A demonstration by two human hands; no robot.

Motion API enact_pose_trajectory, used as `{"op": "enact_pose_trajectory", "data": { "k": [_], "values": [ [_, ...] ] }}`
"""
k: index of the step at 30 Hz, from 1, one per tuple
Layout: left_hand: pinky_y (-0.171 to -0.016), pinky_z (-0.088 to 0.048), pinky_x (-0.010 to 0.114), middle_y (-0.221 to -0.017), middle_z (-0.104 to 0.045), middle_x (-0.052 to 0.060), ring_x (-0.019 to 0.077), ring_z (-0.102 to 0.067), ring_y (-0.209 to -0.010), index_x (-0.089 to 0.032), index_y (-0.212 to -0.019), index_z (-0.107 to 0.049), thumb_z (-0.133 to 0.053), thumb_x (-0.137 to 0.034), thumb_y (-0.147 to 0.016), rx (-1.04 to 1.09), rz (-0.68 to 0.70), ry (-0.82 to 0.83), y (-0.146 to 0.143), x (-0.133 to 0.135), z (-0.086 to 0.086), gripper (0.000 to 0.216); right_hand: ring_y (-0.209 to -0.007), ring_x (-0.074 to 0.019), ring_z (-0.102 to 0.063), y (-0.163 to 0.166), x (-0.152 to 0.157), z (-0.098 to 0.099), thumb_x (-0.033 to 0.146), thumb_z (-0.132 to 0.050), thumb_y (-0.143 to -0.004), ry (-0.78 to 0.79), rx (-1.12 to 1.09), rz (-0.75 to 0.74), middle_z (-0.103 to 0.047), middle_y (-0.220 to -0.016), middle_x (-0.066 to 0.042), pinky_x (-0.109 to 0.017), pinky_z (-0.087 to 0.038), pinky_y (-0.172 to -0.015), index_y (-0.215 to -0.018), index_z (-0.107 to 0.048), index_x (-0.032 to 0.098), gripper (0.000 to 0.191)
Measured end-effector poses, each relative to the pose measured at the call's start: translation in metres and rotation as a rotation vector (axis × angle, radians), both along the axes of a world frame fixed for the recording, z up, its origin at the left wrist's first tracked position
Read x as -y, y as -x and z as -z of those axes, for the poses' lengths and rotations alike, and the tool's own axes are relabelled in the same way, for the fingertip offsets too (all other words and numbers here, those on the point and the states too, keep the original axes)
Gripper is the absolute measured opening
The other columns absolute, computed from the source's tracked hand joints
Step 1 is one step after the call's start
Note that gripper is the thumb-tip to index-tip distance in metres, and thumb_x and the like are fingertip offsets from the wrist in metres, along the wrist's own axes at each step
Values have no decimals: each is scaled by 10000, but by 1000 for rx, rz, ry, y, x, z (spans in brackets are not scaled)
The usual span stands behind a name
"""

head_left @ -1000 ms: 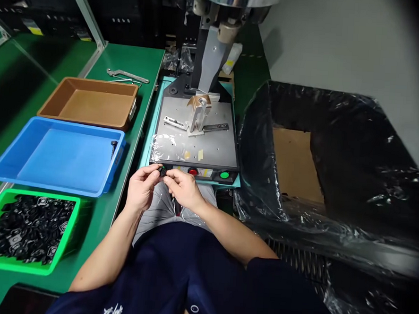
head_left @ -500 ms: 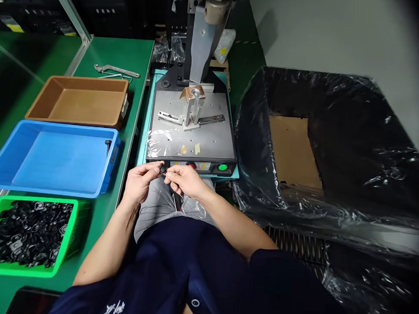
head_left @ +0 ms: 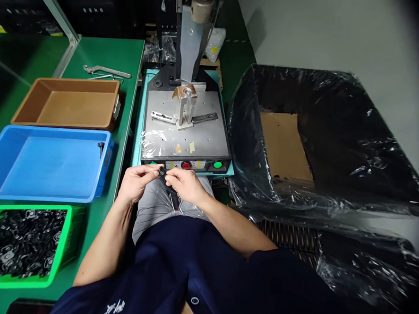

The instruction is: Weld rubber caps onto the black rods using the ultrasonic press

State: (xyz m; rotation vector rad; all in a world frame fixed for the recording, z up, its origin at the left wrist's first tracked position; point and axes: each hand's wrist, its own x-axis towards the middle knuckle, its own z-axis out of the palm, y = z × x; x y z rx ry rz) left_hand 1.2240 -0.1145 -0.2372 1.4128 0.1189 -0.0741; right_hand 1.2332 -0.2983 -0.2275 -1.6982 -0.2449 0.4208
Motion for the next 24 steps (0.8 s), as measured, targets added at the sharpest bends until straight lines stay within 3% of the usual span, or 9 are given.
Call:
{"op": "enact_pose_trajectory", "data": {
  "k": [5, 9, 14, 16, 19, 22, 24],
  "values": [
    [-998, -496, 473, -961, -763, 100, 267, -698, -986, -207, -757, -782, -827, -242, -663, 60, 79, -55, -4, -6, 0, 110, -409, -48, -352, -5, 6, 0, 284, -597, -809, -257, -340, -97, -608, -642, 14, -194, -221, -390, -796, -579, 158, 128],
    [-990, -506, 475, -985, -759, 105, 282, -682, -1040, -198, -784, -782, -816, -265, -689, 65, 99, -66, -5, 0, 2, 121, -417, -44, -359, -5, 7, 1, 299, -627, -788, -278, -303, -28, -598, -624, 19, -189, -233, -397, -780, -584, 156, 149],
    [-1018, -497, 478, -1280, -654, 117, 291, -638, -1145, -214, -1163, -708, -808, -329, -707, 33, 39, -35, 5, 23, 1, 481, -468, -69, -419, -8, 7, 7, 352, -627, -797, -266, -155, 101, -591, -636, 28, -200, -306, -435, -780, -583, 182, 176],
    [-1031, -488, 466, -1337, -613, 125, 291, -630, -1160, -212, -1232, -667, -813, -358, -697, 56, 2, -65, 7, 32, 3, 573, -494, -74, -448, -9, 7, 11, 369, -624, -808, -253, -106, 137, -588, -653, 26, -202, -338, -455, -761, -577, 186, 195],
    [-1027, -488, 467, -1285, -648, 133, 293, -629, -1159, -194, -1159, -702, -790, -396, -717, 101, -16, -119, 1, 37, 9, 494, -480, -65, -454, -11, 6, 15, 412, -644, -797, -292, -166, 124, -586, -684, 24, -194, -333, -432, -788, -575, 181, 241],
    [-1068, -442, 477, -1218, -685, 127, 280, -629, -1156, -198, -1062, -737, -736, -391, -778, 181, -31, -225, -13, 38, 12, 343, -463, -66, -455, -18, 4, 16, 476, -639, -809, -398, -266, 67, -558, -666, 43, -178, -306, -400, -1032, -595, 183, 371],
    [-1113, -389, 473, -1299, -638, 122, 279, -569, -1241, -214, -1056, -741, -713, -379, -801, 250, -19, -288, -23, 39, 11, 305, -435, -67, -414, -28, 4, 14, 518, -587, -850, -430, -269, 48, -510, -591, 64, -172, -283, -388, -1130, -583, 178, 441]
  ]
}}
